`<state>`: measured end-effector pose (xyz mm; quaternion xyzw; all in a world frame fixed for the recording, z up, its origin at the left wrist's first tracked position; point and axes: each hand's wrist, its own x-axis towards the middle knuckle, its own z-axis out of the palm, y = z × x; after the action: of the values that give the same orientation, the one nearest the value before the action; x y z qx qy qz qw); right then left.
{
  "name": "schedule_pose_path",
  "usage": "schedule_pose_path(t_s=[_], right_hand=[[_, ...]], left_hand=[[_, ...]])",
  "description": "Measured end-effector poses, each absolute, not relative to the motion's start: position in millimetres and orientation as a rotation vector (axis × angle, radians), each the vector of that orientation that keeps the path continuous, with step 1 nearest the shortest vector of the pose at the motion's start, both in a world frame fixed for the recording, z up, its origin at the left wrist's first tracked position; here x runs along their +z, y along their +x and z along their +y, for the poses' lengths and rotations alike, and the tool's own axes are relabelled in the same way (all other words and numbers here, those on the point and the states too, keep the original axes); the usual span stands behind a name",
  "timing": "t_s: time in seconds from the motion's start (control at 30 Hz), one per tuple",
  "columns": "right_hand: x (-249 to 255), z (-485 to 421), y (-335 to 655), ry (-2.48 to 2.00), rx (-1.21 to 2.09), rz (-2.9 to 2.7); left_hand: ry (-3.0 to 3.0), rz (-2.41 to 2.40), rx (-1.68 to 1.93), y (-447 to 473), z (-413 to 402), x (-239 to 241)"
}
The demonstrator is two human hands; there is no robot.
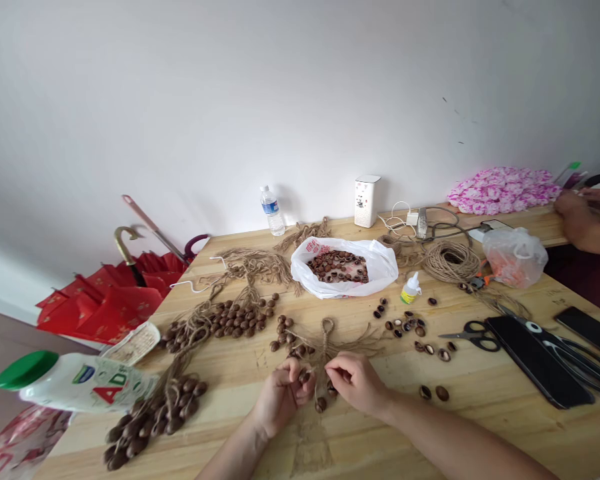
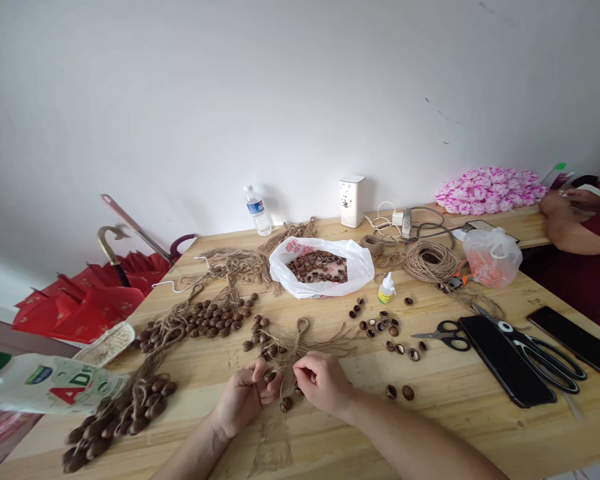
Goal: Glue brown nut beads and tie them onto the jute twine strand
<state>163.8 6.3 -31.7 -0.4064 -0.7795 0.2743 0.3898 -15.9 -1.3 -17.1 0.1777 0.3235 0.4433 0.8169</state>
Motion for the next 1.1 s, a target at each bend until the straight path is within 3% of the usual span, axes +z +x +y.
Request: schedule_pose_path(t_s=[1.1], right_hand=[[-30.6, 6.0, 164.6, -1.030, 0.705, -1.986]], left_hand=[[0.383, 0.696, 0.936, -16.0, -2.4, -16.1]])
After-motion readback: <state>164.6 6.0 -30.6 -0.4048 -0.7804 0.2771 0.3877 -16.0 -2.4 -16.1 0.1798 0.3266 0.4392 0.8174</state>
